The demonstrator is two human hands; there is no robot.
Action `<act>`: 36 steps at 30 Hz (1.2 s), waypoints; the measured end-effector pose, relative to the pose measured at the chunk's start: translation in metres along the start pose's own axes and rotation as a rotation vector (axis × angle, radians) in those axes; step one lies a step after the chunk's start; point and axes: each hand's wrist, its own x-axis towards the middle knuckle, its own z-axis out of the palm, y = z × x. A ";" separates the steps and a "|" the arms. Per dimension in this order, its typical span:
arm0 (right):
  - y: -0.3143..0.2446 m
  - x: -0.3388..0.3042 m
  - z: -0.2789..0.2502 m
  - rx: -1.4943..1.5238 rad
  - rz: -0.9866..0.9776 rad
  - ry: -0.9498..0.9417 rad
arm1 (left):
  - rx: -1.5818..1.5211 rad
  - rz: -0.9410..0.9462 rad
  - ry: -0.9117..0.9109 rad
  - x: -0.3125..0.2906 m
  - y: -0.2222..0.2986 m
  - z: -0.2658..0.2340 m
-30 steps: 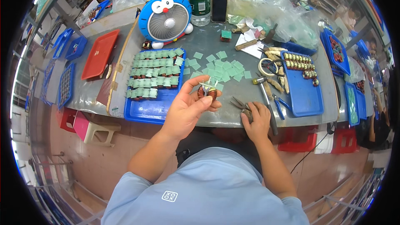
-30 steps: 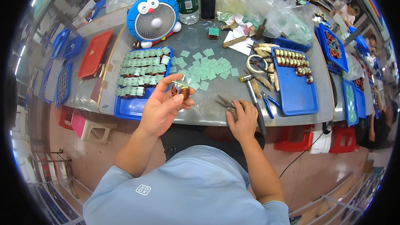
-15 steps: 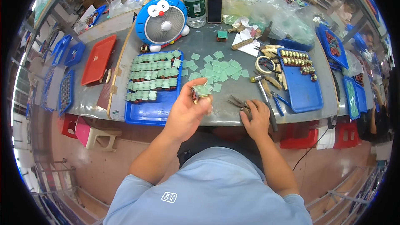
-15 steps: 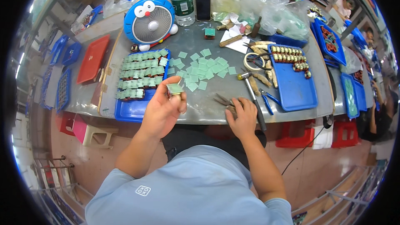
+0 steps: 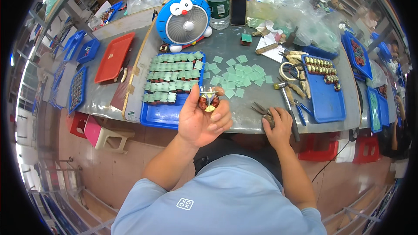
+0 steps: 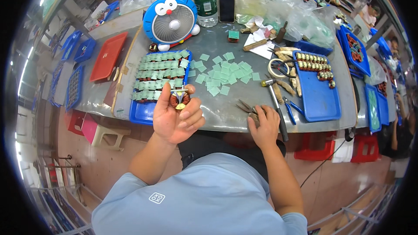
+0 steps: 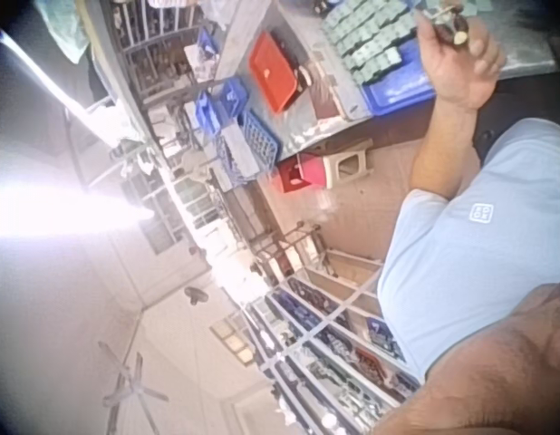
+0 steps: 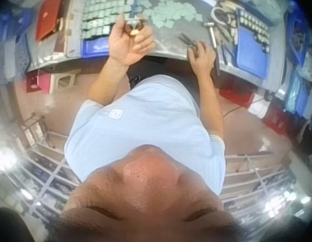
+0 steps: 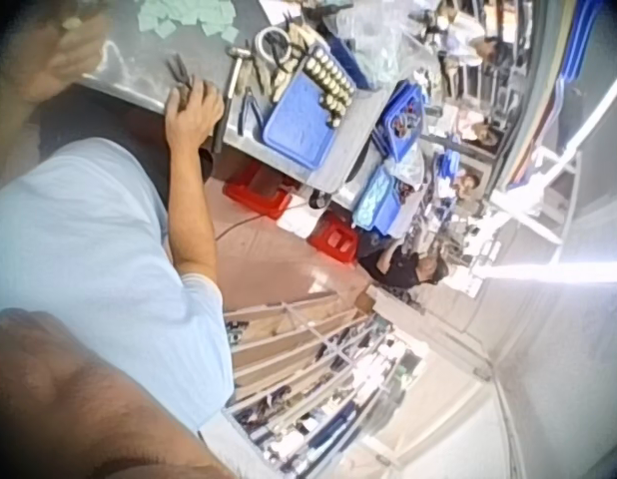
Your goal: Assembling and finishing small electromagnetic components using tools and hand manipulation.
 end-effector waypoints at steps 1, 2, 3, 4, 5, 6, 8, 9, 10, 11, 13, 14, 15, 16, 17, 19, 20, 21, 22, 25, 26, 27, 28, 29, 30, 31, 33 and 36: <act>0.003 -0.002 -0.001 -0.019 0.021 -0.012 | -0.014 -0.005 0.006 0.004 -0.001 0.000; 0.004 -0.002 -0.004 0.002 0.027 -0.021 | 0.013 0.002 0.028 0.005 -0.002 0.000; 0.003 0.000 -0.002 0.019 0.035 -0.028 | 0.037 0.006 0.046 0.002 0.001 0.000; 0.000 0.004 -0.003 0.036 0.025 -0.067 | 0.042 0.026 0.076 -0.002 0.002 -0.001; 0.001 0.005 -0.003 0.076 -0.037 0.003 | 0.076 0.037 0.084 -0.004 0.003 -0.003; 0.002 0.010 -0.009 0.080 -0.019 0.051 | 0.101 0.059 0.105 -0.009 0.005 -0.003; 0.015 0.027 -0.028 0.057 0.057 0.140 | 0.141 0.061 0.128 -0.011 0.007 -0.005; 0.030 0.038 -0.039 0.030 0.118 0.183 | 0.158 0.063 0.147 -0.010 0.006 -0.006; 0.049 0.048 -0.047 -0.046 0.123 0.185 | 0.151 0.044 0.132 -0.008 0.005 -0.006; 0.067 0.055 -0.054 -0.145 0.112 0.116 | 0.150 0.030 0.147 -0.004 0.003 -0.008; 0.085 0.059 -0.059 -0.310 0.130 -0.184 | 0.146 0.016 0.147 -0.002 0.000 -0.010; 0.095 0.059 -0.056 -0.328 0.133 -0.167 | 0.161 0.005 0.158 0.000 -0.003 -0.009; 0.101 0.058 -0.050 -0.393 0.126 -0.248 | 0.176 -0.006 0.166 0.001 -0.005 -0.007; 0.100 0.063 -0.048 -0.454 0.111 -0.338 | 0.193 0.003 0.153 -0.002 -0.006 -0.007; 0.100 0.066 -0.051 -0.469 0.106 -0.328 | 0.187 0.008 0.136 -0.004 -0.007 -0.008; 0.099 0.072 -0.055 -0.368 0.157 -0.392 | 0.173 0.005 0.172 -0.006 -0.006 -0.009; 0.099 0.073 -0.056 -0.327 0.178 -0.372 | 0.180 0.009 0.179 -0.008 -0.005 -0.010; 0.098 0.070 -0.059 -0.334 0.174 -0.366 | 0.178 0.013 0.170 -0.010 -0.003 -0.009; 0.095 0.069 -0.064 -0.162 0.226 -0.182 | 0.194 0.024 0.208 -0.013 -0.002 -0.009; 0.086 0.076 -0.072 0.542 0.437 0.169 | 0.191 0.066 0.285 -0.019 0.003 -0.010; 0.082 0.076 -0.073 1.070 0.614 0.340 | 0.175 0.085 0.321 -0.023 0.004 -0.011; 0.081 0.075 -0.078 1.285 0.680 0.421 | 0.174 0.109 0.348 -0.023 0.001 -0.011; 0.082 0.075 -0.084 1.510 0.756 0.497 | 0.117 0.097 0.333 -0.017 -0.001 -0.013; 0.088 0.070 -0.090 1.648 0.777 0.479 | 0.062 0.080 0.316 -0.010 -0.001 -0.016; 0.090 0.069 -0.093 1.759 0.794 0.435 | 0.074 0.065 0.304 -0.004 -0.001 -0.015; 0.070 0.073 -0.103 1.815 0.868 0.370 | 0.082 0.059 0.294 0.001 -0.003 -0.016; 0.028 0.079 -0.111 1.851 0.881 0.177 | 0.091 0.069 0.259 0.009 -0.006 -0.018; -0.014 0.056 -0.088 1.861 0.823 -0.274 | 0.105 0.117 0.198 0.006 -0.007 -0.023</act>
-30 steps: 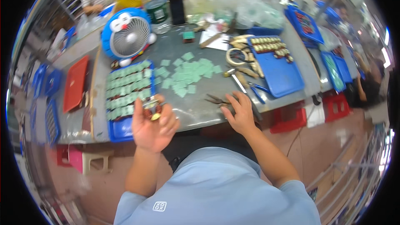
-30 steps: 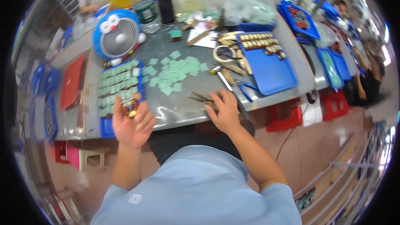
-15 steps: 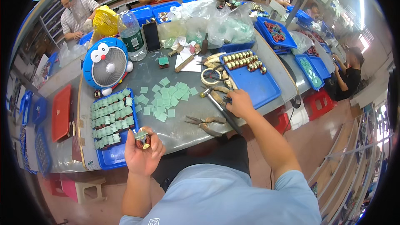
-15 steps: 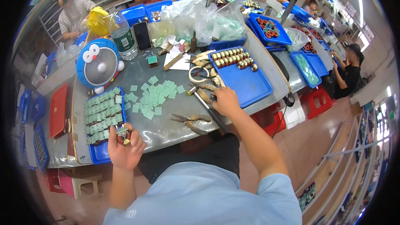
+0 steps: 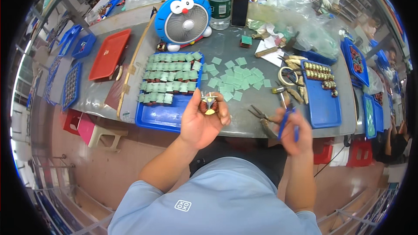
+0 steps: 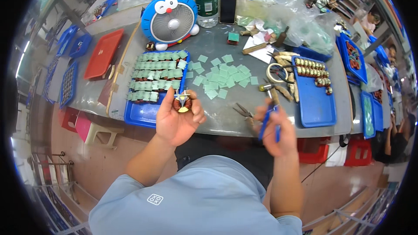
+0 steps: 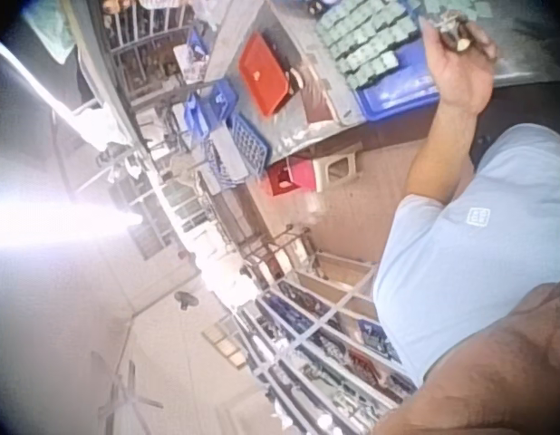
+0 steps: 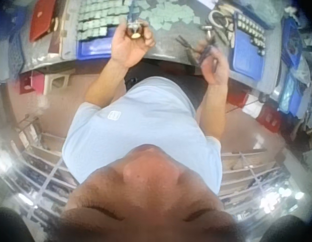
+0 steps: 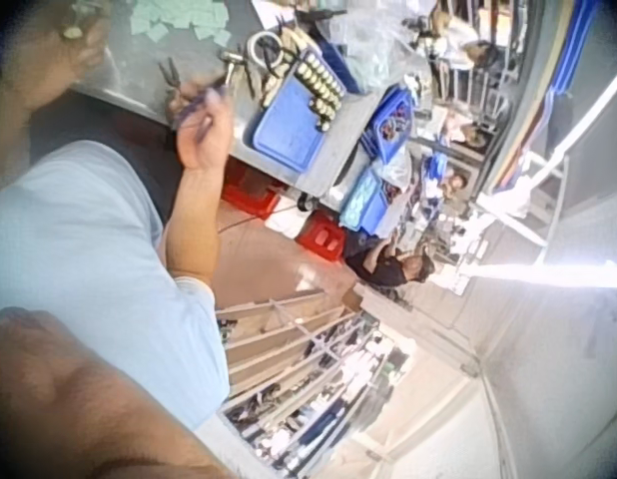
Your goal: Assembling and finishing small electromagnetic components using tools and hand manipulation.
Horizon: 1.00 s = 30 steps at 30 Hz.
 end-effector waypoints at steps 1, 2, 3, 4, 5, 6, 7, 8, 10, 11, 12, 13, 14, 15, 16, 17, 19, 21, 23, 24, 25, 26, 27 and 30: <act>0.015 -0.002 0.011 -0.017 0.080 -0.049 | 0.009 0.003 0.008 0.000 -0.001 0.001; 0.024 -0.002 0.025 -0.020 0.121 -0.099 | 0.022 0.028 0.017 -0.002 -0.001 0.002; 0.029 -0.005 0.040 -0.024 0.159 -0.148 | 0.033 0.052 0.023 -0.004 -0.001 0.003; 0.032 -0.007 0.055 -0.014 0.164 -0.154 | 0.023 0.062 0.004 -0.007 0.000 -0.003; 0.030 -0.007 0.070 -0.003 0.214 -0.141 | 0.029 0.059 0.005 -0.009 0.001 -0.004; 0.030 -0.007 0.082 0.008 0.263 -0.128 | 0.055 0.084 0.044 -0.011 0.001 -0.005; 0.031 -0.008 0.090 0.014 0.260 -0.130 | 0.081 0.112 0.083 -0.012 0.001 -0.004; 0.032 -0.009 0.096 -0.345 0.260 -0.156 | 0.086 0.109 0.082 -0.012 0.001 -0.003; 0.036 -0.009 0.114 -1.157 -0.308 -0.297 | 0.148 0.183 0.054 -0.010 -0.001 0.000; 0.035 -0.008 0.125 -1.151 -0.309 -0.294 | 0.153 0.178 0.055 -0.011 -0.002 0.002; 0.030 -0.006 0.136 -1.384 -0.480 -0.313 | 0.216 0.202 0.045 -0.011 -0.003 0.006; 0.028 -0.002 0.144 -1.615 -0.658 -0.330 | 0.278 0.228 0.034 -0.011 -0.003 0.008; 0.031 0.003 0.147 -1.618 -0.781 -0.308 | 0.320 0.230 -0.010 -0.011 -0.002 0.004; 0.032 0.006 0.148 -1.615 -0.782 -0.305 | 0.323 0.228 -0.011 -0.010 -0.001 0.006; 0.033 0.007 0.148 -1.648 -0.808 -0.311 | 0.329 0.240 -0.014 -0.011 -0.002 0.008; 0.034 0.008 0.149 -1.681 -0.833 -0.318 | 0.334 0.252 -0.016 -0.011 -0.003 0.009; 0.034 0.008 0.152 -1.679 -0.828 -0.317 | 0.338 0.256 -0.022 -0.010 -0.004 0.005; 0.034 0.008 0.155 -1.678 -0.821 -0.315 | 0.342 0.260 -0.028 -0.010 -0.004 0.005; 0.033 0.008 0.156 -1.679 -0.798 -0.306 | 0.379 0.273 -0.023 -0.010 -0.005 0.008; 0.033 0.008 0.156 -1.679 -0.797 -0.304 | 0.379 0.270 -0.023 -0.010 -0.005 0.009; 0.032 0.008 0.156 -1.659 -0.794 -0.312 | 0.391 0.273 -0.018 -0.010 -0.005 0.011; 0.031 0.008 0.156 -1.639 -0.790 -0.320 | 0.403 0.276 -0.013 -0.010 -0.006 0.012; 0.030 0.007 0.157 -1.639 -0.790 -0.318 | 0.402 0.275 -0.014 -0.010 -0.006 0.011; 0.025 0.004 0.159 -1.674 -0.742 -0.323 | 0.405 0.262 0.007 -0.011 -0.007 0.011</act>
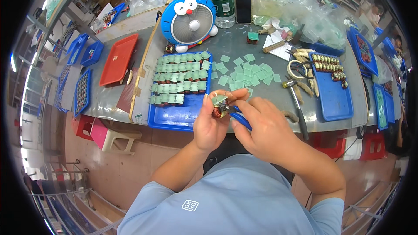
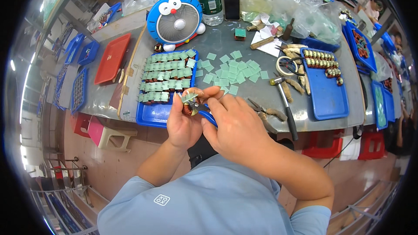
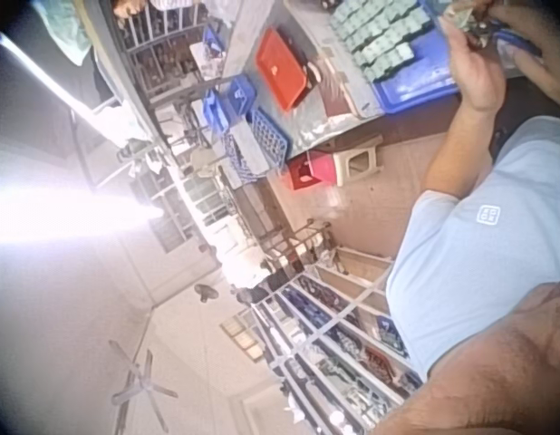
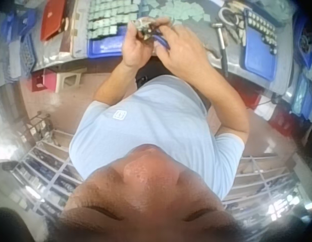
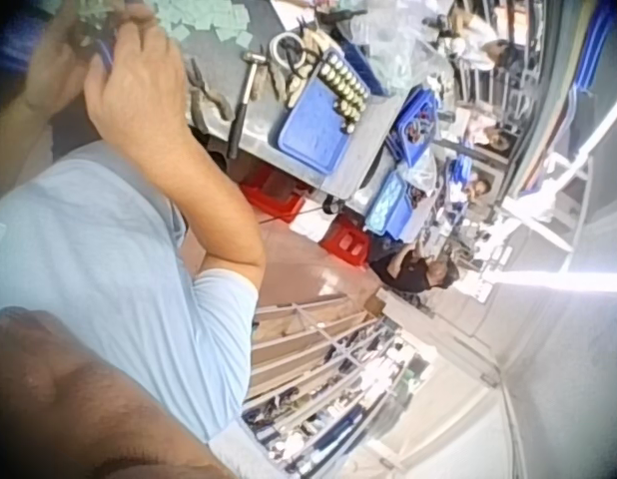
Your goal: Assembling and finishing small electromagnetic components using tools and hand manipulation.
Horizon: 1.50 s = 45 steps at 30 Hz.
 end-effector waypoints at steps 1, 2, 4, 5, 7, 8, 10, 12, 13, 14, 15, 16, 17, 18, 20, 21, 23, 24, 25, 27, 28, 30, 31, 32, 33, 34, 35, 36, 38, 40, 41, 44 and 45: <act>0.000 -0.001 -0.001 0.013 0.010 -0.015 | 0.033 0.014 -0.006 0.000 0.001 0.001; -0.001 -0.001 -0.002 0.027 0.019 -0.031 | 0.065 0.029 -0.012 -0.001 0.001 0.002; -0.004 0.000 -0.004 -0.033 0.016 -0.018 | 0.067 0.023 -0.011 -0.001 0.001 0.002; -0.004 0.000 -0.004 -0.092 0.011 -0.006 | 0.070 0.019 -0.008 -0.001 0.002 0.002; -0.001 0.003 -0.003 -0.193 -0.045 0.042 | 0.049 0.002 0.009 -0.004 0.000 0.001; 0.001 0.003 -0.002 -0.293 -0.100 0.091 | 0.028 -0.015 0.025 -0.005 0.000 0.001; 0.005 0.001 0.003 -0.355 -0.121 0.100 | 0.021 -0.019 0.018 -0.006 -0.001 0.002; 0.011 -0.002 0.008 -0.417 -0.141 0.110 | 0.015 -0.023 0.010 -0.007 -0.002 0.004; 0.014 -0.001 0.010 -0.417 -0.167 0.128 | -0.012 -0.032 0.014 -0.008 -0.001 0.004; 0.016 -0.001 0.011 -0.416 -0.192 0.145 | -0.038 -0.042 0.018 -0.007 -0.001 0.004; 0.016 -0.002 0.010 -0.419 -0.189 0.143 | -0.041 -0.045 0.017 -0.007 0.001 0.005; 0.017 -0.003 0.008 -0.376 -0.236 0.175 | -0.074 -0.079 0.003 -0.007 0.002 0.008; 0.017 -0.004 0.007 -0.333 -0.282 0.207 | -0.107 -0.113 -0.012 -0.007 0.003 0.009; 0.015 -0.004 0.006 -0.332 -0.283 0.206 | -0.107 -0.112 -0.010 -0.008 0.000 0.007; 0.011 -0.002 0.003 -0.308 -0.237 0.211 | -0.158 -0.180 0.056 -0.006 -0.007 0.001; 0.011 -0.002 0.000 -0.309 -0.237 0.211 | -0.158 -0.179 0.056 -0.005 -0.007 -0.002; 0.013 -0.005 -0.006 -0.235 -0.084 0.139 | -0.165 -0.063 -0.010 -0.005 -0.004 0.000; 0.013 -0.007 -0.005 -0.236 -0.080 0.139 | -0.140 -0.064 -0.008 -0.003 -0.002 0.003; 0.012 -0.006 -0.003 -0.198 -0.052 0.122 | -0.140 -0.065 -0.010 -0.003 -0.003 0.002; 0.011 -0.005 -0.003 -0.160 -0.024 0.108 | -0.077 -0.073 0.025 -0.003 -0.007 0.000; 0.010 -0.005 -0.002 -0.163 -0.017 0.100 | -0.076 -0.074 0.023 -0.003 -0.007 0.001; 0.009 -0.005 -0.002 -0.166 -0.009 0.095 | -0.031 -0.056 0.045 -0.003 -0.007 0.005; 0.009 -0.005 -0.003 -0.170 -0.001 0.081 | -0.029 -0.058 0.044 -0.004 -0.008 0.005; 0.009 -0.005 -0.004 -0.175 0.006 0.068 | -0.013 -0.049 0.048 -0.004 -0.008 0.005; 0.009 -0.005 -0.003 -0.174 0.008 0.069 | 0.002 -0.040 0.052 -0.004 -0.008 0.005; 0.008 -0.006 -0.002 -0.164 0.013 0.062 | 0.002 -0.040 0.051 -0.004 -0.009 0.006; 0.008 -0.006 -0.002 -0.153 0.018 0.055 | 0.009 -0.023 0.049 -0.004 -0.009 0.009; 0.009 -0.006 -0.001 -0.154 0.019 0.055 | 0.016 -0.006 0.048 -0.004 -0.009 0.010; 0.009 -0.006 0.000 -0.126 0.025 0.072 | 0.029 0.008 0.052 -0.003 -0.011 0.011; 0.008 -0.006 0.001 -0.122 0.022 0.080 | 0.043 0.021 0.057 -0.003 -0.012 0.011; 0.008 -0.006 0.001 -0.119 0.019 0.087 | 0.053 0.027 0.056 -0.003 -0.012 0.012; 0.006 -0.006 -0.001 -0.134 0.033 0.078 | 0.052 0.033 0.039 -0.003 -0.012 0.012; 0.006 -0.006 -0.001 -0.133 0.035 0.079 | 0.042 0.034 0.024 -0.003 -0.012 0.011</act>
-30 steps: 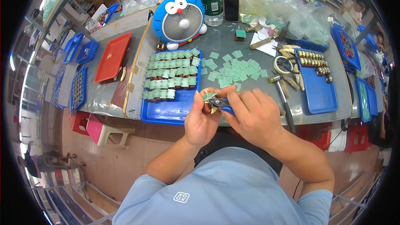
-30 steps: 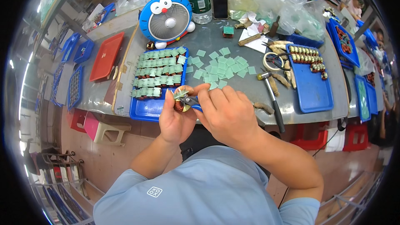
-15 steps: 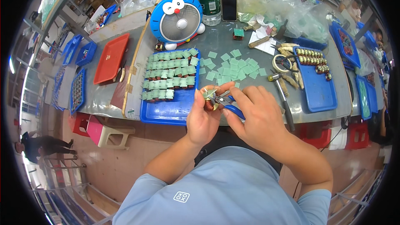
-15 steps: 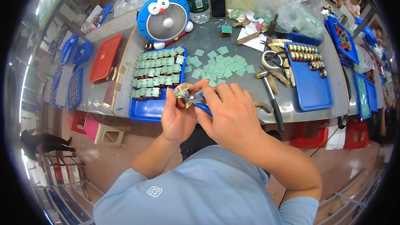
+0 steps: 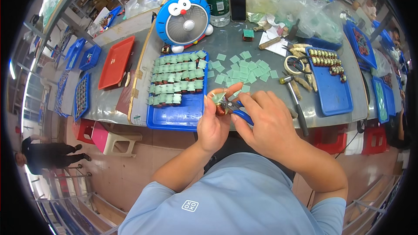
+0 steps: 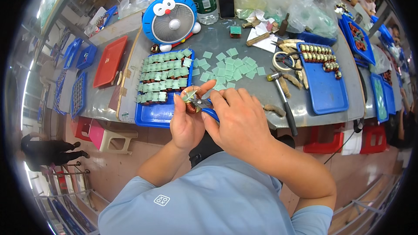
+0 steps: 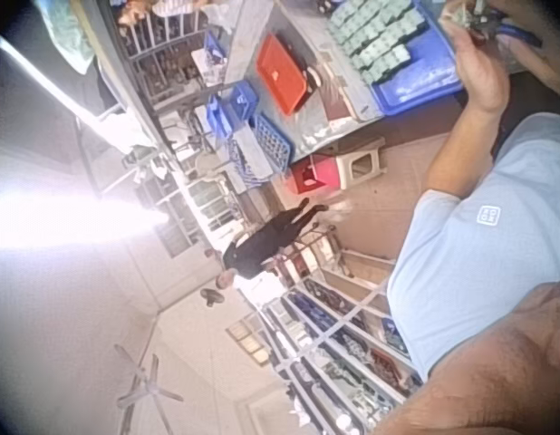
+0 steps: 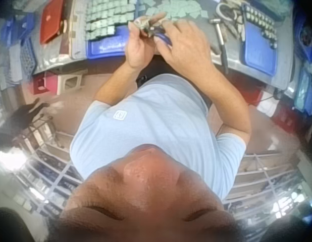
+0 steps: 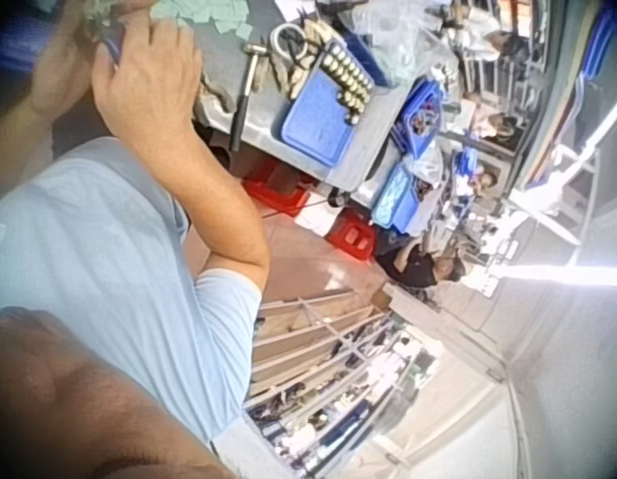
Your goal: Assembling and finishing small electromagnetic components using tools and hand manipulation.
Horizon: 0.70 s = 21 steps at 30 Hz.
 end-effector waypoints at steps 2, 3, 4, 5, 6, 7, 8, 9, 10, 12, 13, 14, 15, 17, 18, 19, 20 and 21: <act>-0.001 0.000 -0.002 0.001 0.016 -0.024 | 0.006 0.006 -0.002 0.000 0.000 0.000; -0.001 -0.001 -0.002 0.001 0.017 -0.024 | 0.012 0.012 -0.004 0.000 -0.001 0.000; -0.001 -0.001 -0.002 0.007 0.017 -0.019 | 0.012 0.011 -0.005 0.000 -0.001 0.001; -0.001 -0.001 -0.002 0.013 0.017 -0.014 | 0.029 0.019 -0.011 0.001 -0.001 0.001; -0.001 -0.001 -0.002 0.013 0.018 -0.014 | 0.046 0.026 -0.018 0.001 -0.001 0.001; 0.000 0.000 -0.001 0.013 0.010 -0.002 | 0.046 0.025 -0.018 0.001 -0.001 0.002; 0.000 0.000 0.000 0.012 0.003 0.009 | 0.051 0.025 -0.011 0.001 0.000 0.003; -0.001 0.000 0.000 0.013 0.004 0.009 | 0.055 0.024 -0.004 0.001 0.000 0.004; -0.002 0.001 0.000 -0.021 0.005 0.016 | 0.056 0.023 -0.004 0.001 -0.001 0.004; -0.005 0.002 0.000 -0.053 0.006 0.023 | 0.107 0.044 0.007 0.001 -0.002 0.004; -0.007 0.003 -0.001 -0.098 -0.008 0.034 | 0.107 0.043 0.007 0.001 -0.003 0.003; -0.007 0.003 -0.001 -0.144 -0.022 0.045 | 0.118 0.057 -0.008 0.001 -0.003 0.002; -0.006 0.002 0.000 -0.142 -0.022 0.045 | 0.130 0.071 -0.022 0.001 -0.004 0.002; -0.003 0.000 0.002 -0.038 -0.008 -0.005 | 0.151 0.075 -0.030 0.001 -0.002 0.004; -0.003 -0.001 0.001 -0.039 -0.006 -0.005 | 0.172 0.081 -0.036 0.000 -0.001 0.004; -0.004 -0.001 -0.001 -0.010 0.007 -0.020 | 0.171 0.080 -0.037 0.000 -0.001 0.004; -0.004 -0.001 -0.002 0.019 0.020 -0.035 | 0.197 0.089 -0.043 0.001 -0.001 0.004; -0.005 0.000 -0.003 0.018 0.022 -0.034 | 0.223 0.098 -0.050 0.001 -0.001 0.003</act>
